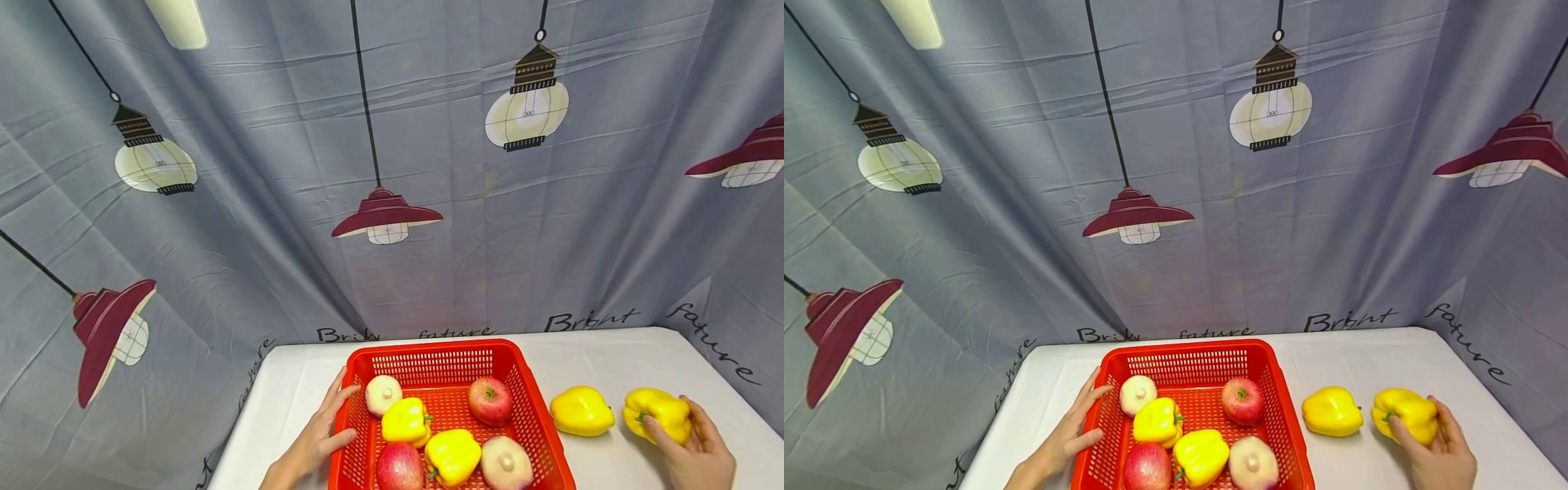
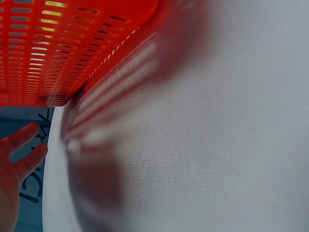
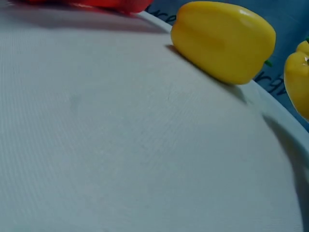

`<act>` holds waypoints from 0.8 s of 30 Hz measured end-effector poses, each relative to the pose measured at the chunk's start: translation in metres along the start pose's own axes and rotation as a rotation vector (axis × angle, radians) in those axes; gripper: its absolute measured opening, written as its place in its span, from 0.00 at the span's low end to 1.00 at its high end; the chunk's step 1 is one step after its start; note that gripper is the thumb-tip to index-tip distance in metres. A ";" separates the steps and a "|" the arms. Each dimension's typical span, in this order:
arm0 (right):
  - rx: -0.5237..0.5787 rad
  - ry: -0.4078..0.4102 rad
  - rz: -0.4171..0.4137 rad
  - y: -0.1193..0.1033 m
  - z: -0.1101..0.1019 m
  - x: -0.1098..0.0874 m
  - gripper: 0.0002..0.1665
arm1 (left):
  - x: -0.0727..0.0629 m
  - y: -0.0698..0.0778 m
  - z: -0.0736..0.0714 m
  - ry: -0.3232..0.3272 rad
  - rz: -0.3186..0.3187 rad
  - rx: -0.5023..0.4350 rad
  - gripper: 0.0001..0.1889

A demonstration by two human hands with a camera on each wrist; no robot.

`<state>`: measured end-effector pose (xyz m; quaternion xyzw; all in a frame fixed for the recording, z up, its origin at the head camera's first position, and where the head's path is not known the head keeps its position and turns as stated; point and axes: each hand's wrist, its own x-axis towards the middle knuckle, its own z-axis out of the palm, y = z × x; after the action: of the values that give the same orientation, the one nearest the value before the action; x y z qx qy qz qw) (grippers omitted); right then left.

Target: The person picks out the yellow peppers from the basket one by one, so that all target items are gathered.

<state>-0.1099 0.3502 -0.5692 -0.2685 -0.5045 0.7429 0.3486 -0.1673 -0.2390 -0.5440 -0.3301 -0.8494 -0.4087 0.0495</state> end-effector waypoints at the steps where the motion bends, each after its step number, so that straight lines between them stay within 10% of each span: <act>1: -0.056 0.004 0.020 0.001 -0.001 0.001 0.44 | 0.000 0.000 0.000 0.001 0.000 0.000 0.34; 9: -0.622 0.006 0.018 0.012 -0.006 0.007 0.52 | 0.000 0.001 0.000 -0.001 0.005 0.006 0.34; 24: -0.887 -0.107 -0.082 0.017 -0.003 0.016 0.55 | 0.000 0.001 0.000 0.004 0.005 0.015 0.33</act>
<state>-0.1213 0.3601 -0.5871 -0.3330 -0.8017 0.4533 0.2021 -0.1670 -0.2382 -0.5433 -0.3312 -0.8515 -0.4028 0.0548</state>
